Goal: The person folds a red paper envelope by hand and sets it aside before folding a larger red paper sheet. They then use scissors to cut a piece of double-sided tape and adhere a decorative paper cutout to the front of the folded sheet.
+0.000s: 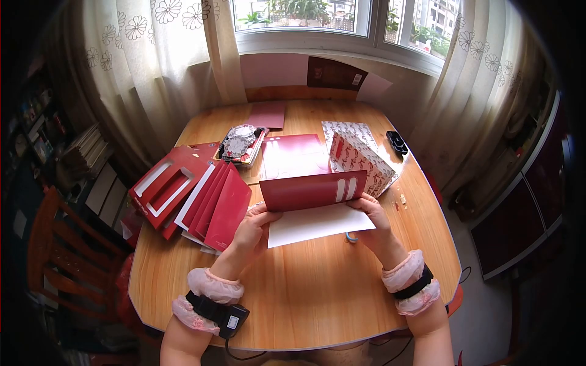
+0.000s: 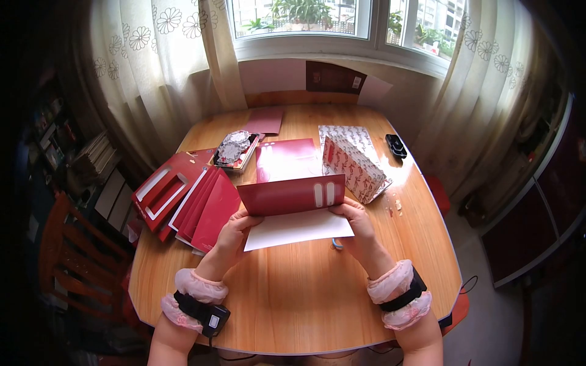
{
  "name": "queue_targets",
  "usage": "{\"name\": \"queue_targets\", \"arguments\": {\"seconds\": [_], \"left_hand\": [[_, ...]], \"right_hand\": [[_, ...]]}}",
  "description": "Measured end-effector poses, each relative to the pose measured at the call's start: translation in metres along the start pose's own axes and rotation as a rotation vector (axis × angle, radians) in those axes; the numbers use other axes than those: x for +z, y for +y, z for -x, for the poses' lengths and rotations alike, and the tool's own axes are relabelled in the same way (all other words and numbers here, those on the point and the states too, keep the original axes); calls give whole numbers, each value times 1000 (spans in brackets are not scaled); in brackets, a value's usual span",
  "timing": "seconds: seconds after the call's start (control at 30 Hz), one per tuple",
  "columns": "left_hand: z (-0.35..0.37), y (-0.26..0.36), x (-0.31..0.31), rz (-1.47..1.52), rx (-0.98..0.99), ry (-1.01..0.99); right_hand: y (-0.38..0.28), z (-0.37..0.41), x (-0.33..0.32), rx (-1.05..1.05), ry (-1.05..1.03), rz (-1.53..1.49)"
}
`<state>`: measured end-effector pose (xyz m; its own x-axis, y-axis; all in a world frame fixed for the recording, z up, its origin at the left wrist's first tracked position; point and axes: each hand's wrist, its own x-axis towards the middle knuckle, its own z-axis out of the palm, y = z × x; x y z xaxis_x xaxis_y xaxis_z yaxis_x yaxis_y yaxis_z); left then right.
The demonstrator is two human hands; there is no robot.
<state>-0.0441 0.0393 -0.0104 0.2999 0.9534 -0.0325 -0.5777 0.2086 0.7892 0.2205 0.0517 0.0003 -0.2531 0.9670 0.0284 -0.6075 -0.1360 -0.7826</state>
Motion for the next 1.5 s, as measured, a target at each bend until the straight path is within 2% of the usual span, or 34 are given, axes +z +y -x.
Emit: {"name": "queue_targets", "arguments": {"seconds": [0.17,0.23,0.37,0.43,0.47,0.53,0.57,0.67,0.73,0.8,0.87,0.93,1.0,1.03,1.07,1.1,1.13,1.17,1.2,1.27,1.33,1.4,1.43,1.5], "left_hand": [[3,1,-1,40,-28,31],[3,3,-5,39,-41,-59],[5,5,-6,-20,-59,16],[8,11,-7,114,-90,-129],[9,13,-3,113,-90,-129],[13,21,11,-20,-131,-21],[17,25,17,-31,-168,18],[10,18,11,-129,-154,-29],[9,16,9,-177,-147,-51],[9,15,8,-217,-81,-44],[9,16,5,-229,-104,-37],[9,19,8,-239,-127,-31],[13,22,15,-267,-141,-73],[13,22,14,-268,-140,-73],[14,21,12,-314,-168,-155],[14,20,11,-360,-196,-238],[16,19,12,-360,-197,-239],[18,18,12,-398,-229,-295],[18,17,13,-436,-261,-350],[19,16,17,-490,-268,-392],[20,13,22,-598,-282,-413],[21,12,26,-583,-294,-403],[20,10,26,-570,-290,-404],[20,8,24,-557,-286,-406]], "right_hand": [[2,-1,-5,26,-6,-82],[3,-1,-7,-14,-81,-40],[-4,1,-10,45,-25,103],[-10,4,-7,77,-41,146],[-9,4,-5,77,-42,146],[-5,3,0,-66,-68,205],[-5,3,0,-65,-68,205],[-7,2,-2,-108,-109,304],[-11,4,-2,-137,-119,488],[-12,6,1,-118,-109,498],[-12,7,0,-113,-169,433],[-18,11,8,-189,-201,532],[-18,15,15,-322,-148,359],[-26,9,0,-28,-192,205],[-33,8,-2,-29,-192,205],[-40,8,0,128,-247,313],[-44,9,1,286,-300,420],[-40,8,4,302,-316,637],[-35,9,8,368,-306,668],[-29,15,23,377,-388,832],[-15,18,29,384,-429,767],[-6,22,36,303,-416,973],[-1,21,35,328,-399,877],[0,21,35,286,-399,898]]}}
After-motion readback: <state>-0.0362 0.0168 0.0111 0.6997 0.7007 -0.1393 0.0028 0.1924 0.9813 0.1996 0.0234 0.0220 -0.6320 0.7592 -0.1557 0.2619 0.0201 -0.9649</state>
